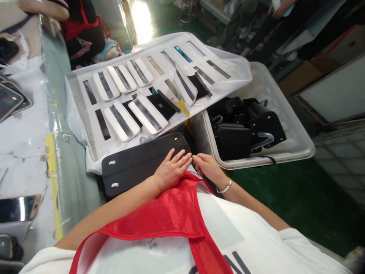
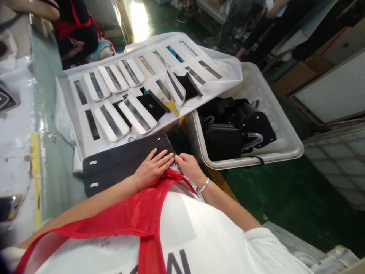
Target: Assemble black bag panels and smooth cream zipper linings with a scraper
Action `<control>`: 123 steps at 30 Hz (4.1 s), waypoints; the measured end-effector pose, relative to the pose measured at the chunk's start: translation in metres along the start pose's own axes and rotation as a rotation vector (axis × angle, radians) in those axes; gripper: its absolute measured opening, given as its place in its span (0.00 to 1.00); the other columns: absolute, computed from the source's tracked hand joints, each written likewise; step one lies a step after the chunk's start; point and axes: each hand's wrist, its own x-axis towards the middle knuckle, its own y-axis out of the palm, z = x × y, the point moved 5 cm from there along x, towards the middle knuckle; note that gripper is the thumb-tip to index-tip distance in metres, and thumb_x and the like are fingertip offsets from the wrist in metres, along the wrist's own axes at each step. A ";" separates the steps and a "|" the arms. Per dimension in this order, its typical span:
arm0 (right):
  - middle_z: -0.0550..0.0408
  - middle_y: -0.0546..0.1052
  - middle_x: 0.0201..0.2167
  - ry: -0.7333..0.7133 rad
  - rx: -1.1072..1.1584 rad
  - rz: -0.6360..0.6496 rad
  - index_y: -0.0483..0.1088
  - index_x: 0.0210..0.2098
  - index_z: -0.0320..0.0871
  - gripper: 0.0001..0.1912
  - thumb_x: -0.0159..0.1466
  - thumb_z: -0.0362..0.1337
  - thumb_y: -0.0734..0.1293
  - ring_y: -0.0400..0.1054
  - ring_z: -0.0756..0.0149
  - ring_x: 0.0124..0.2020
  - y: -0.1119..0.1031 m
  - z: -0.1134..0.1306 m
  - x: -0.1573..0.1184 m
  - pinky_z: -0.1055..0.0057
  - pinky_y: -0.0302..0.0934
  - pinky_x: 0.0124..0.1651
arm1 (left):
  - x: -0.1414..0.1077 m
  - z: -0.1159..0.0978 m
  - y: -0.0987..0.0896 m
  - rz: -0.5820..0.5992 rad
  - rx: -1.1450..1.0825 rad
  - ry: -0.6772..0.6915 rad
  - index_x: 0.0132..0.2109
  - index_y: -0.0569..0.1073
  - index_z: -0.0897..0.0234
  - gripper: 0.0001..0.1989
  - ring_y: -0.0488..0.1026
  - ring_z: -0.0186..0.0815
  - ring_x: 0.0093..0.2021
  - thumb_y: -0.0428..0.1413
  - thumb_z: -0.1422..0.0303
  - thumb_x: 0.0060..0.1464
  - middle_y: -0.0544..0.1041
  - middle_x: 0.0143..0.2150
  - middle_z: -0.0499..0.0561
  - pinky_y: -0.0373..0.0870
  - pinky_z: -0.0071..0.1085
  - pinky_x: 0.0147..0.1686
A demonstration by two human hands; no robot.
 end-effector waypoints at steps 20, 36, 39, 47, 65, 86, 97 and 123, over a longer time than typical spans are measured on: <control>0.56 0.75 0.49 -1.171 -0.933 0.137 0.72 0.49 0.49 0.14 0.67 0.36 0.58 0.64 0.65 0.53 0.061 0.036 -0.015 0.61 0.52 0.61 | -0.125 0.029 -0.028 -0.245 -0.025 -0.291 0.50 0.73 0.62 0.13 0.66 0.40 0.58 0.51 0.67 0.60 0.73 0.54 0.52 0.60 0.43 0.58; 0.44 0.72 0.50 -1.257 -0.871 0.037 0.68 0.50 0.36 0.18 0.67 0.38 0.56 0.66 0.60 0.51 0.061 0.099 0.016 0.61 0.59 0.56 | -0.149 0.063 -0.075 -0.490 0.024 -0.660 0.45 0.75 0.69 0.15 0.72 0.34 0.50 0.46 0.66 0.62 0.77 0.47 0.56 0.67 0.31 0.54; 0.38 0.66 0.56 -1.222 -1.043 -0.018 0.63 0.55 0.30 0.25 0.67 0.43 0.55 0.59 0.53 0.58 0.090 0.108 0.042 0.56 0.55 0.59 | -0.135 0.091 -0.062 -0.354 0.116 -0.786 0.56 0.67 0.73 0.24 0.62 0.42 0.60 0.45 0.59 0.62 0.68 0.58 0.60 0.57 0.40 0.61; 0.36 0.61 0.60 -1.326 -1.197 0.008 0.56 0.60 0.29 0.33 0.66 0.49 0.51 0.53 0.50 0.62 0.116 0.091 0.045 0.52 0.49 0.61 | -0.128 0.099 -0.043 -0.067 0.107 -0.894 0.63 0.57 0.72 0.38 0.55 0.43 0.63 0.41 0.45 0.57 0.60 0.64 0.59 0.46 0.42 0.64; 0.38 0.57 0.63 -1.333 -1.266 0.209 0.57 0.60 0.31 0.32 0.66 0.51 0.53 0.49 0.52 0.64 0.147 0.102 0.044 0.53 0.46 0.63 | -0.283 0.104 -0.022 -1.045 -1.150 -1.478 0.37 0.69 0.66 0.10 0.67 0.28 0.25 0.51 0.64 0.51 0.71 0.29 0.49 0.61 0.23 0.22; 0.37 0.63 0.59 -1.202 -1.119 0.151 0.56 0.60 0.32 0.31 0.65 0.48 0.56 0.56 0.49 0.59 0.202 0.119 0.034 0.52 0.47 0.61 | -0.231 0.124 -0.057 -0.318 -0.732 -1.414 0.24 0.66 0.64 0.20 0.63 0.30 0.22 0.58 0.51 0.44 0.66 0.20 0.44 0.54 0.26 0.22; 0.38 0.60 0.61 -1.177 -1.114 0.221 0.57 0.60 0.30 0.33 0.65 0.50 0.56 0.52 0.49 0.61 0.220 0.122 0.030 0.54 0.44 0.63 | -0.229 0.134 -0.052 -0.308 -0.819 -1.252 0.18 0.56 0.65 0.23 0.49 0.25 0.20 0.53 0.56 0.50 0.51 0.16 0.41 0.44 0.26 0.20; 0.53 0.63 0.61 -1.425 -1.113 0.593 0.63 0.59 0.42 0.24 0.67 0.45 0.57 0.47 0.54 0.65 0.256 0.139 0.014 0.51 0.41 0.65 | -0.263 0.114 -0.036 -0.350 -0.898 -1.207 0.29 0.62 0.62 0.17 0.64 0.31 0.24 0.45 0.54 0.57 0.66 0.23 0.45 0.62 0.27 0.25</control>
